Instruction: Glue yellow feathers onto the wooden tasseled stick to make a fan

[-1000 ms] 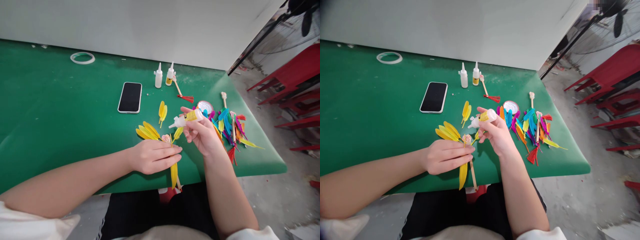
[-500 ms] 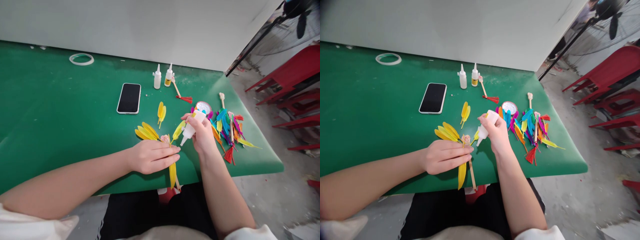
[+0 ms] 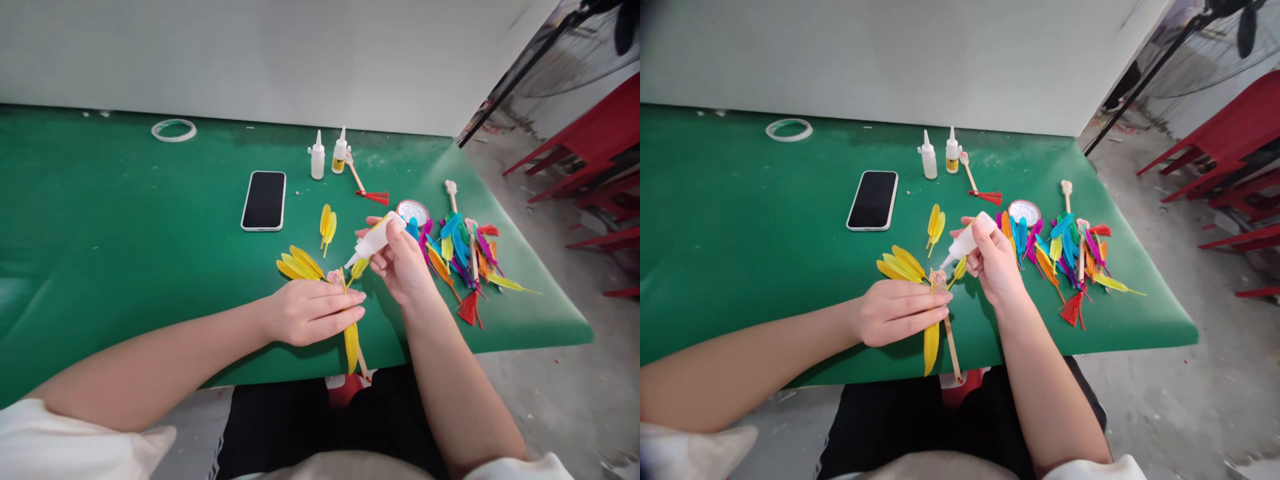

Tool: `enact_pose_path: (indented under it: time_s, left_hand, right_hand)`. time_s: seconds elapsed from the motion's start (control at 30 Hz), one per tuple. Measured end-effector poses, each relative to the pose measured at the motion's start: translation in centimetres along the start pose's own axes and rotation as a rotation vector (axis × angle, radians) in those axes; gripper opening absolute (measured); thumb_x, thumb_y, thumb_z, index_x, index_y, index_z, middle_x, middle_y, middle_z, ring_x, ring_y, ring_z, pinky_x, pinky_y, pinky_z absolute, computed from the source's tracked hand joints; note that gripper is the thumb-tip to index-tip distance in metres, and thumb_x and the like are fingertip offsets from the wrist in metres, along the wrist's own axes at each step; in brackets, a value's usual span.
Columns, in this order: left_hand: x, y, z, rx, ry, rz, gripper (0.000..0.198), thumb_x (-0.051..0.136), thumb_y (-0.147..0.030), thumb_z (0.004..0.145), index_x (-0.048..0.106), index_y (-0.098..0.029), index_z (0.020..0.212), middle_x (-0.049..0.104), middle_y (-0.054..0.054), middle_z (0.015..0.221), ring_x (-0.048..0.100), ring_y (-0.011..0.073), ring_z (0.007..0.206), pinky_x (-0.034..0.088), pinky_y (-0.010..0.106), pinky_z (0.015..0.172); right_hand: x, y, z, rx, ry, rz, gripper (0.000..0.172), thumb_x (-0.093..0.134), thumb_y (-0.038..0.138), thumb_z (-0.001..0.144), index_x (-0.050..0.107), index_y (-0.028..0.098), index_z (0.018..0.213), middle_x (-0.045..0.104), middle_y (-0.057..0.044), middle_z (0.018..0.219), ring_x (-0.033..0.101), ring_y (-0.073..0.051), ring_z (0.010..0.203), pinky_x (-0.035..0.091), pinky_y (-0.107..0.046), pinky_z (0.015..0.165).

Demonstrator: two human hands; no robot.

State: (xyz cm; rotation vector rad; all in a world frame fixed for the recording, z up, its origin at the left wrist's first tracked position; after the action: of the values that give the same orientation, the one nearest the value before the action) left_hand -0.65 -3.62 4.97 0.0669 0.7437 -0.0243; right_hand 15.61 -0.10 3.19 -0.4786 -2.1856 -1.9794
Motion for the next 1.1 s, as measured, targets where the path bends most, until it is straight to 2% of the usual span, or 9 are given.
enact_pose_path:
  time_s: [0.23,0.43,0.6,0.87,1.1]
  left_hand:
    - [0.13,0.16,-0.16,-0.026,0.022,-0.04,0.018,0.055,-0.01,0.082,0.062,-0.007,0.098,0.066,0.015,0.101,0.063,0.0192,0.096,0.054,0.027,0.083]
    - [0.19,0.25,-0.09,-0.04,0.074,-0.021,0.019,0.056,-0.009,0.081,0.062,-0.008,0.099,0.066,0.014,0.102,0.064,0.0188,0.094,0.055,0.027,0.081]
    - [0.16,0.33,0.05,-0.055,0.092,-0.029,0.019,0.054,-0.008,0.081,0.062,-0.008,0.099,0.066,0.014,0.102,0.064,0.0196,0.094,0.055,0.028,0.081]
    - [0.53,0.55,-0.68,-0.101,0.092,-0.065,0.024,0.055,-0.007,0.081,0.06,-0.008,0.104,0.064,0.015,0.108,0.062,0.0197,0.098,0.054,0.028,0.081]
    - [0.56,0.55,-0.74,-0.111,0.088,-0.074,0.025,0.055,-0.008,0.081,0.059,-0.009,0.106,0.063,0.015,0.109,0.061,0.0188,0.099,0.054,0.027,0.082]
  right_hand:
    - [0.3,-0.06,-0.07,0.039,0.025,0.026,0.042,0.057,0.049,0.075,0.059,0.02,0.104,0.065,-0.003,0.092,0.042,-0.003,0.044,0.035,-0.019,0.037]
    - [0.5,-0.2,-0.1,0.052,0.032,0.07,0.045,0.064,0.042,0.071,0.056,0.019,0.11,0.064,-0.002,0.087,0.042,-0.003,0.044,0.039,-0.018,0.037]
    - [0.57,-0.36,-0.05,0.056,0.045,0.04,0.043,0.066,0.043,0.069,0.059,0.019,0.104,0.061,0.0,0.078,0.039,-0.002,0.041,0.037,-0.017,0.035]
    - [0.26,-0.48,-0.08,0.024,-0.01,0.018,0.043,0.061,0.054,0.07,0.061,0.02,0.096,0.053,0.004,0.061,0.032,-0.001,0.033,0.025,-0.017,0.028]
    - [0.47,-0.54,-0.15,0.053,0.012,0.001,0.054,0.051,0.062,0.073,0.061,0.019,0.103,0.053,0.004,0.057,0.034,-0.002,0.032,0.027,-0.017,0.028]
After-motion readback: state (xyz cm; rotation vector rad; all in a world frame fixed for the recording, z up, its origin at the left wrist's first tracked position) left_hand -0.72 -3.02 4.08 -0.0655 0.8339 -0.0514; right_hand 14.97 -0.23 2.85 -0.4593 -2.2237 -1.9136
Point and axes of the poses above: each hand's wrist, its own z-axis towards the middle knuckle, its own x-axis out of the palm, y = z × x, the point moved 4 cm from there along z, towards the middle knuckle
